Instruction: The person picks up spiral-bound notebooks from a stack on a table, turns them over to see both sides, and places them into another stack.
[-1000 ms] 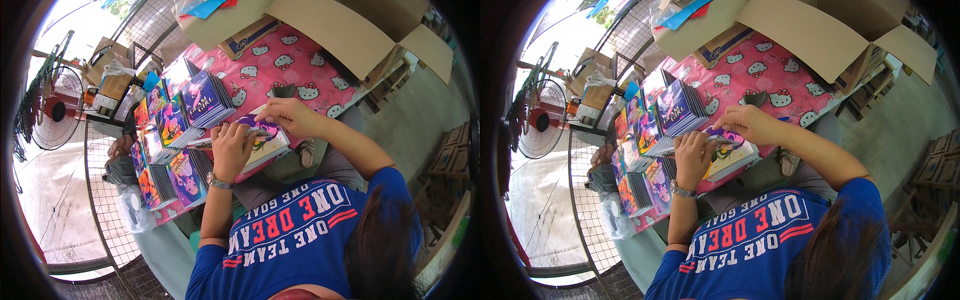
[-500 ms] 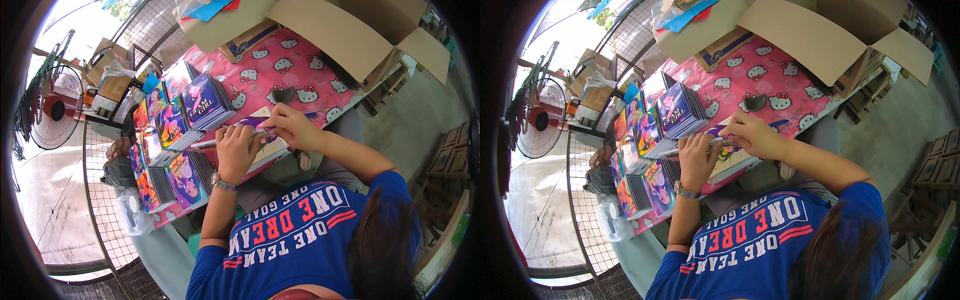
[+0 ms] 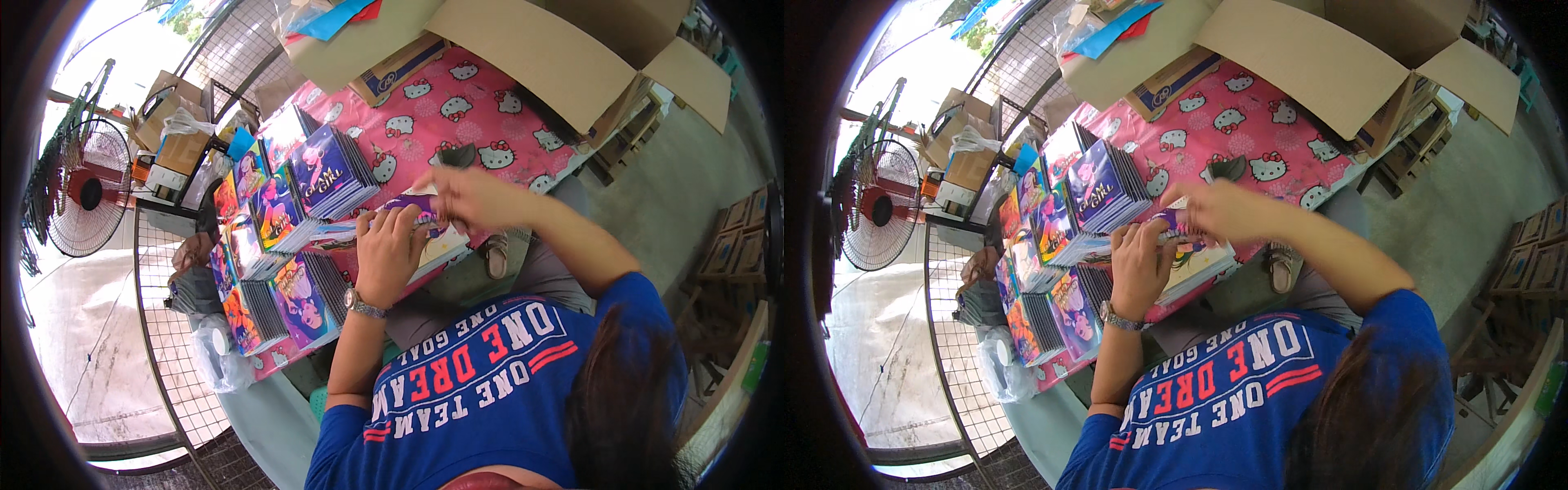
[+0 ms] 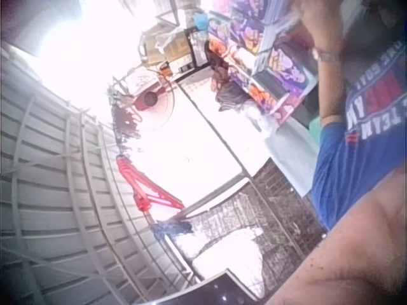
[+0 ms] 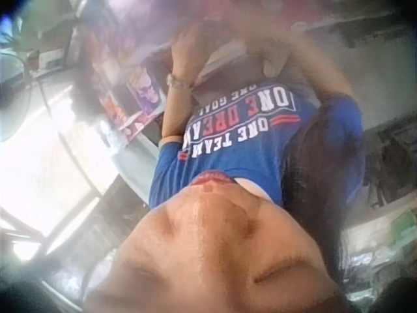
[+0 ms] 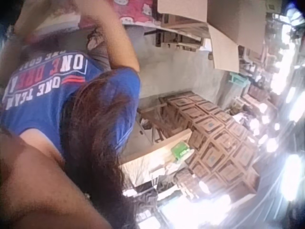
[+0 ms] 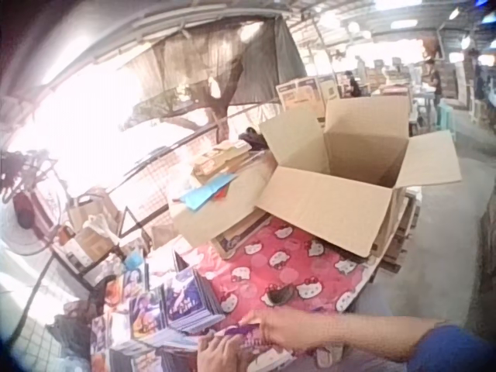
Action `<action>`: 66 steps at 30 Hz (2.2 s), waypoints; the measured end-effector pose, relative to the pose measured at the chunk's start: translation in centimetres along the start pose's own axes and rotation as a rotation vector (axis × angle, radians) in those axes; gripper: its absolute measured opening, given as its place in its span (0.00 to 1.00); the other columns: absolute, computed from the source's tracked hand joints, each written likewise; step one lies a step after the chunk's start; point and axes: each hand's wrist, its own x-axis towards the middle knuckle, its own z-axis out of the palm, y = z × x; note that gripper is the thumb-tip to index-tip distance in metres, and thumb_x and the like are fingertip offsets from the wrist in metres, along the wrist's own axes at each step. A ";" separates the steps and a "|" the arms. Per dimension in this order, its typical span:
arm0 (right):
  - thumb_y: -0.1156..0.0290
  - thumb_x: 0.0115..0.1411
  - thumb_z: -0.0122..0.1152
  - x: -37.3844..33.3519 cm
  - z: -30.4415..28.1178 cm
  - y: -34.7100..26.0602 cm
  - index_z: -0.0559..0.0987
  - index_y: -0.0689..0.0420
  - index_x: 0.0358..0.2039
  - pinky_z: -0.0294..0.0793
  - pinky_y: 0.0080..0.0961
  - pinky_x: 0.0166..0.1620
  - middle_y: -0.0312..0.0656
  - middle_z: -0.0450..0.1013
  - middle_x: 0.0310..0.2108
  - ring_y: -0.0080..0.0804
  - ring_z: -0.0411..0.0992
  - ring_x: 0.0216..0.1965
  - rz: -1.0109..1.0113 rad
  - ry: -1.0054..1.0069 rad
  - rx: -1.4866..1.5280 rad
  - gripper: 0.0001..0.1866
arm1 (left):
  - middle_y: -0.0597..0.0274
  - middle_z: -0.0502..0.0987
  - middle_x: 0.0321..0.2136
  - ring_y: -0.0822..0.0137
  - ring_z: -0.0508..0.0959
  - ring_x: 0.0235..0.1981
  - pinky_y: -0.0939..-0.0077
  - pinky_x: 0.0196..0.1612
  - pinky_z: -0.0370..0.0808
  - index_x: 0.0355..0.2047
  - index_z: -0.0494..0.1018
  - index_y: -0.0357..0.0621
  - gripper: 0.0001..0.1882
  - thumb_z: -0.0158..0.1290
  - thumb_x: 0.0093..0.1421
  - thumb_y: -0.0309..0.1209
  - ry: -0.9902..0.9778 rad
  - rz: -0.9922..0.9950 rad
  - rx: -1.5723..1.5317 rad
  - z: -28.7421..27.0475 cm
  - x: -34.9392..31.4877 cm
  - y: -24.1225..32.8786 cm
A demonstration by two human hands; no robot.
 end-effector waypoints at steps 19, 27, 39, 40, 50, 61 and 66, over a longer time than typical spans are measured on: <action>0.58 0.49 0.67 11.3 -5.7 19.1 0.74 0.48 0.49 0.65 0.44 0.59 0.51 0.66 0.56 0.51 0.65 0.57 0.034 0.309 -0.879 0.26 | 0.63 0.71 0.45 0.47 0.58 0.64 0.28 0.64 0.30 0.33 0.71 0.50 0.14 0.61 0.55 0.42 0.282 -0.122 0.230 3.4 -1.8 -3.8; 0.61 0.54 0.63 3.7 -5.0 5.6 0.73 0.58 0.55 0.66 0.33 0.57 0.43 0.71 0.54 0.35 0.68 0.55 -0.389 -0.296 0.724 0.29 | 0.64 0.70 0.47 0.49 0.55 0.66 0.25 0.61 0.24 0.33 0.74 0.51 0.15 0.63 0.52 0.44 0.216 -0.169 0.161 3.5 -0.1 -2.2; 0.64 0.51 0.64 4.3 -5.3 3.1 0.75 0.55 0.53 0.62 0.31 0.60 0.41 0.69 0.52 0.33 0.67 0.55 -0.306 -0.349 -0.008 0.27 | 0.63 0.73 0.39 0.48 0.66 0.57 0.35 0.64 0.39 0.33 0.75 0.48 0.19 0.66 0.48 0.45 0.149 -0.159 0.056 2.9 0.6 -2.7; 0.64 0.51 0.64 4.5 -5.1 2.9 0.75 0.56 0.52 0.62 0.31 0.60 0.42 0.69 0.52 0.33 0.67 0.55 -0.328 -0.446 0.234 0.27 | 0.65 0.73 0.39 0.50 0.66 0.57 0.32 0.63 0.35 0.32 0.75 0.49 0.20 0.67 0.47 0.46 0.176 -0.161 0.044 3.2 0.3 -3.1; 0.62 0.45 0.67 7.1 -5.2 2.8 0.75 0.59 0.50 0.64 0.30 0.59 0.40 0.70 0.51 0.30 0.67 0.54 -0.353 -0.441 0.081 0.30 | 0.64 0.72 0.32 0.56 0.68 0.43 0.56 0.49 0.61 0.28 0.75 0.48 0.24 0.72 0.37 0.46 0.320 -0.171 0.003 3.1 -0.4 -5.6; 0.60 0.50 0.65 6.5 -3.3 2.1 0.74 0.55 0.53 0.62 0.23 0.56 0.35 0.70 0.49 0.23 0.66 0.51 -0.205 -0.665 0.518 0.29 | 0.62 0.70 0.30 0.55 0.68 0.40 0.58 0.45 0.63 0.25 0.73 0.45 0.24 0.73 0.35 0.43 0.354 -0.187 0.042 1.9 -2.1 -4.4; 0.62 0.45 0.67 7.2 -3.1 2.4 0.74 0.58 0.55 0.61 0.27 0.59 0.35 0.71 0.51 0.25 0.66 0.52 -0.232 -0.543 0.248 0.34 | 0.63 0.70 0.34 0.57 0.67 0.42 0.57 0.47 0.60 0.27 0.73 0.47 0.25 0.71 0.37 0.47 0.279 -0.235 0.040 1.6 -1.8 -4.1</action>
